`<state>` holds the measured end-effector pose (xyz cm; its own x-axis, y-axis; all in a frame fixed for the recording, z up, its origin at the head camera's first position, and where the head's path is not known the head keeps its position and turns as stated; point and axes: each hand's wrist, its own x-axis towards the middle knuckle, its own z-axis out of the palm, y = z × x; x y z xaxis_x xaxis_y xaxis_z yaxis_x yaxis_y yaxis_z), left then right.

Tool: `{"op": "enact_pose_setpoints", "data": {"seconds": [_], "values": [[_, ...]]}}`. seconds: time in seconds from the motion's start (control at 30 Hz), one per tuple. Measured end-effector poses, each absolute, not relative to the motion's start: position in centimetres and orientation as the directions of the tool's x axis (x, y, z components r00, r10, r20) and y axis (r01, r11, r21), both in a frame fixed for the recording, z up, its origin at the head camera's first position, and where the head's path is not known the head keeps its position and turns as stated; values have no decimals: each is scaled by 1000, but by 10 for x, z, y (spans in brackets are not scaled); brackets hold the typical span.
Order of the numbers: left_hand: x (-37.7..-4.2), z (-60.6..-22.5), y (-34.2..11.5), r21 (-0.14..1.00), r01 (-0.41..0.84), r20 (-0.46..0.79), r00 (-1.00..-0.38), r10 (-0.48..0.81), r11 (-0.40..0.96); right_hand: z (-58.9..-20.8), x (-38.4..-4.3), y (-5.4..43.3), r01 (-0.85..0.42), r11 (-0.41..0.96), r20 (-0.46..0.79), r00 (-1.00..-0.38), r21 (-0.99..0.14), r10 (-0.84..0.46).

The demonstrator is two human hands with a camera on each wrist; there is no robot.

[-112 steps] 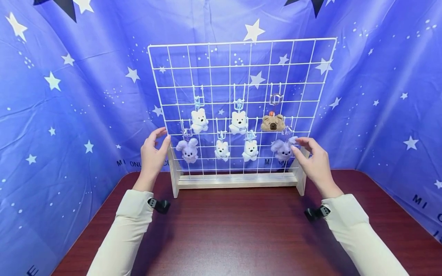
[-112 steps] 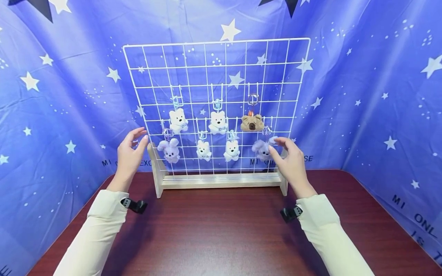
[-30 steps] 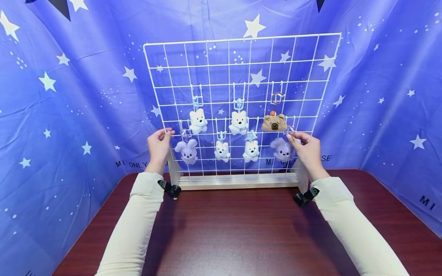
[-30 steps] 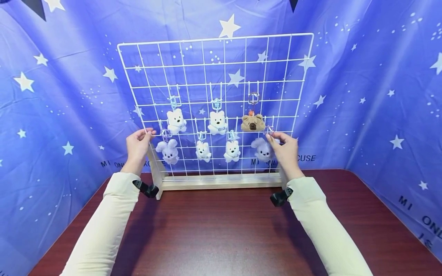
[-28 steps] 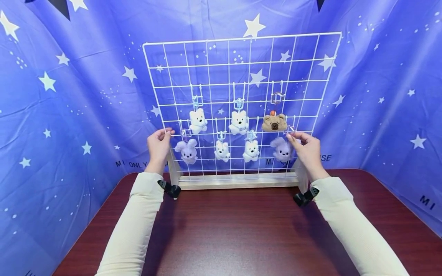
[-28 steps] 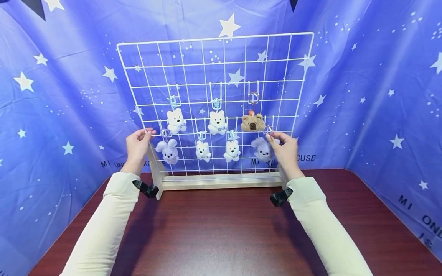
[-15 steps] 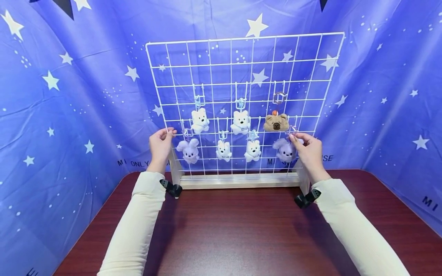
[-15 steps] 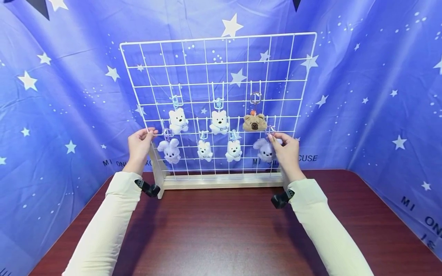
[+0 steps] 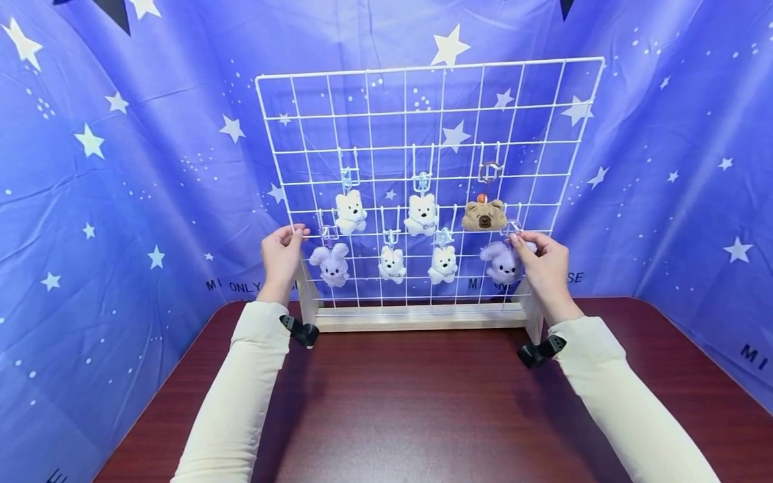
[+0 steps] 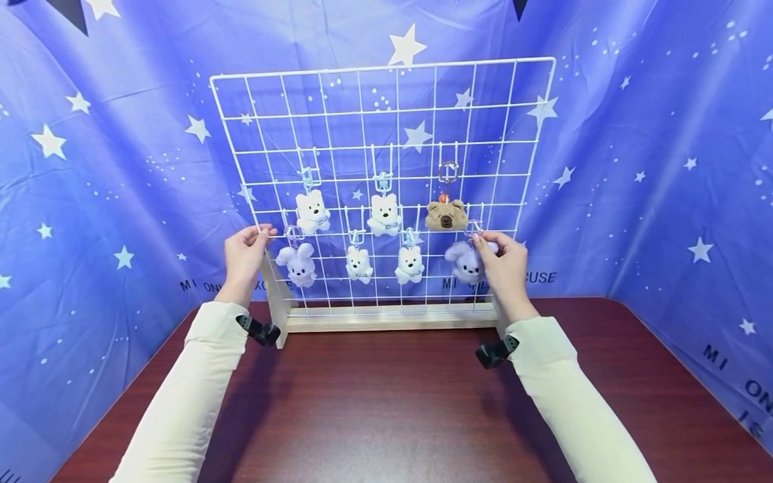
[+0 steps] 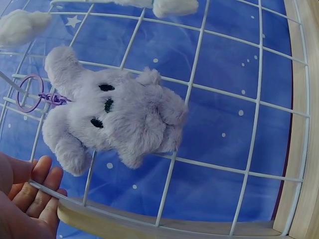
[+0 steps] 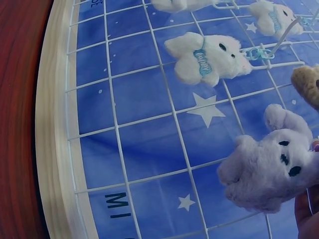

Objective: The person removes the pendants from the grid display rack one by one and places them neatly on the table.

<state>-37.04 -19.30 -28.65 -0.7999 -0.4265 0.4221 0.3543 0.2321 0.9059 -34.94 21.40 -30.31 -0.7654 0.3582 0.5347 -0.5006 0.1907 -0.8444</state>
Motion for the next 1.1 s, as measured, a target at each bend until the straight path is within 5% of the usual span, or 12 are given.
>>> {"op": "enact_pose_setpoints", "data": {"seconds": [0.6,1.1], "values": [[-373,-288,-193,896,359,442,-787,-431,262,-297,-332,213,-571,170,589,-722,-803,361],[-372,-290,-194,890,365,453,-781,-431,274,-296,-308,192,-581,148,596,-748,-800,292]]}}
